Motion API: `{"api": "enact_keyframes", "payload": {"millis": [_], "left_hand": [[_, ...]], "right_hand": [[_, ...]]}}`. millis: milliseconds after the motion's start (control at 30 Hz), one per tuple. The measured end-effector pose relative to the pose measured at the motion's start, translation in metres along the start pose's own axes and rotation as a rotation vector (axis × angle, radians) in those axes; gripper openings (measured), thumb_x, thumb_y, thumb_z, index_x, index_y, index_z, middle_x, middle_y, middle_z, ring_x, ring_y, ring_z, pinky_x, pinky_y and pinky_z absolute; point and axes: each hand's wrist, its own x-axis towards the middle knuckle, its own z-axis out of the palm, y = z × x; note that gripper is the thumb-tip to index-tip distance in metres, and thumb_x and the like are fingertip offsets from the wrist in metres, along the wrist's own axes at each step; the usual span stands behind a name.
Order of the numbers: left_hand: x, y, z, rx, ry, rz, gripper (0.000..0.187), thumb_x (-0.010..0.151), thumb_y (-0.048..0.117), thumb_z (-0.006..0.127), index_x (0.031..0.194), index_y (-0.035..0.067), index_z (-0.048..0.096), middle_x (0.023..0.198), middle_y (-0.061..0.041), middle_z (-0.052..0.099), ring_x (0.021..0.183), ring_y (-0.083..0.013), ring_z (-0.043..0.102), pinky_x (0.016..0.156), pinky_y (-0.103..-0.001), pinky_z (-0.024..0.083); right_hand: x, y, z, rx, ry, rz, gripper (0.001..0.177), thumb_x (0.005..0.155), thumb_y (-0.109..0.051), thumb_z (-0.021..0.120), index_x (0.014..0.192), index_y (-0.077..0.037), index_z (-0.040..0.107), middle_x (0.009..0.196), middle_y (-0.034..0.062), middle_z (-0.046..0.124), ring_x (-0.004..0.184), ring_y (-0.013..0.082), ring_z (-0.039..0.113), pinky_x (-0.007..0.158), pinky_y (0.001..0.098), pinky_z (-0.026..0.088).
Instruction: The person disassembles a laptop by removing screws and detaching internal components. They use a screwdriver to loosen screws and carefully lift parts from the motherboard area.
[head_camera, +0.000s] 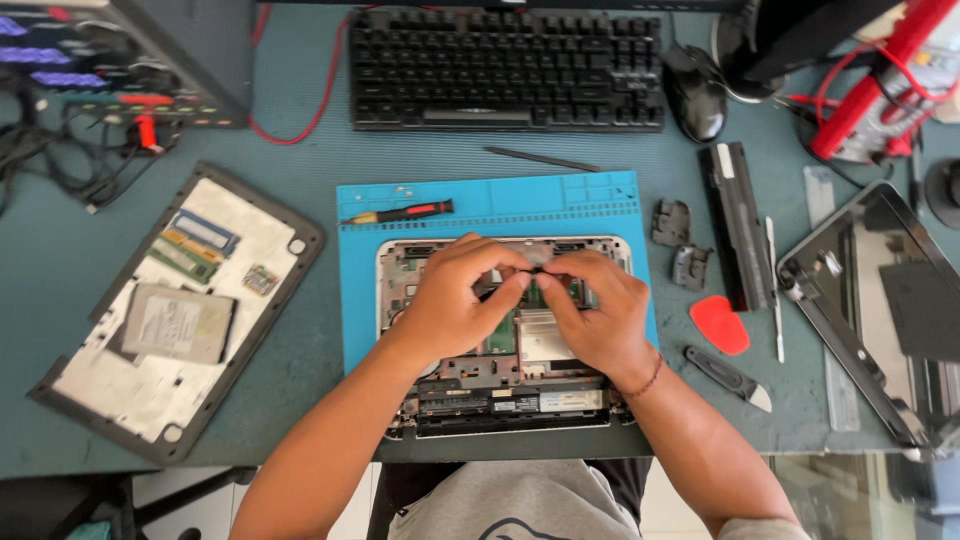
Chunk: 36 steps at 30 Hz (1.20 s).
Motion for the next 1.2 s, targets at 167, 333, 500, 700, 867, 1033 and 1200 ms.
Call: {"api": "enact_keyframes", "payload": {"millis": [167, 333, 500, 700, 867, 1033, 1200], "left_hand": [[-0.004, -0.002, 0.000, -0.006, -0.022, -0.009, 0.009, 0.092, 0.009, 0.069, 0.099, 0.007, 0.074, 0.073, -0.006, 0.069, 0.064, -0.0222, 0.059, 0.062, -0.034, 0.051], [-0.003, -0.006, -0.001, -0.013, -0.032, -0.009, 0.010, 0.094, 0.008, 0.068, 0.101, 0.007, 0.075, 0.073, -0.006, 0.068, 0.060, -0.0212, 0.060, 0.057, -0.032, 0.050], [-0.001, -0.002, -0.003, -0.032, -0.026, -0.025, 0.010, 0.094, 0.005, 0.069, 0.102, 0.006, 0.076, 0.073, -0.006, 0.069, 0.056, -0.0195, 0.061, 0.054, -0.030, 0.050], [-0.003, -0.010, -0.004, -0.025, -0.029, -0.077, 0.014, 0.092, 0.010, 0.074, 0.105, 0.009, 0.078, 0.075, -0.004, 0.073, 0.059, -0.0162, 0.065, 0.054, -0.027, 0.053], [0.000, -0.003, -0.009, -0.038, -0.004, -0.110, 0.015, 0.089, 0.008, 0.076, 0.104, 0.008, 0.079, 0.075, -0.008, 0.075, 0.060, -0.0191, 0.067, 0.056, -0.029, 0.055], [-0.001, 0.003, -0.027, 0.019, 0.144, -0.158, 0.015, 0.084, 0.018, 0.082, 0.099, 0.013, 0.080, 0.075, -0.003, 0.077, 0.063, -0.0144, 0.067, 0.058, -0.027, 0.056], [-0.038, 0.020, -0.056, -0.207, 0.484, -0.370, 0.023, 0.085, 0.017, 0.084, 0.102, 0.003, 0.076, 0.085, -0.012, 0.079, 0.074, -0.0128, 0.073, 0.064, -0.024, 0.062]], "right_hand": [[0.001, 0.002, 0.002, 0.004, 0.006, 0.004, 0.010, 0.088, -0.002, 0.080, 0.094, -0.004, 0.073, 0.078, 0.0071, 0.072, 0.062, 0.0232, 0.069, 0.062, 0.0343, 0.057], [-0.002, 0.005, 0.003, 0.025, 0.008, 0.027, 0.010, 0.088, -0.002, 0.080, 0.094, -0.003, 0.071, 0.077, 0.0080, 0.073, 0.062, 0.0233, 0.070, 0.062, 0.0346, 0.056], [0.000, 0.003, 0.004, 0.018, 0.011, 0.034, 0.011, 0.088, -0.003, 0.081, 0.093, -0.003, 0.072, 0.077, 0.0074, 0.073, 0.061, 0.0223, 0.070, 0.063, 0.0337, 0.056], [0.000, 0.003, 0.005, 0.016, 0.026, 0.037, 0.012, 0.085, -0.004, 0.082, 0.093, -0.005, 0.073, 0.076, 0.0061, 0.075, 0.062, 0.0208, 0.071, 0.062, 0.0316, 0.057], [0.004, -0.003, 0.005, 0.150, -0.025, 0.171, 0.025, 0.085, 0.001, 0.081, 0.106, 0.000, 0.068, 0.085, 0.0125, 0.075, 0.071, 0.0229, 0.073, 0.067, 0.0342, 0.060], [0.013, -0.018, 0.020, 0.456, -0.263, 0.425, 0.042, 0.089, 0.002, 0.075, 0.126, 0.006, 0.054, 0.096, 0.0197, 0.074, 0.084, 0.0215, 0.074, 0.074, 0.0314, 0.062], [0.028, -0.054, 0.066, 0.455, -0.421, 0.369, 0.026, 0.088, -0.004, 0.081, 0.109, 0.002, 0.069, 0.090, 0.0102, 0.074, 0.081, 0.0117, 0.070, 0.071, 0.0240, 0.060]]}}
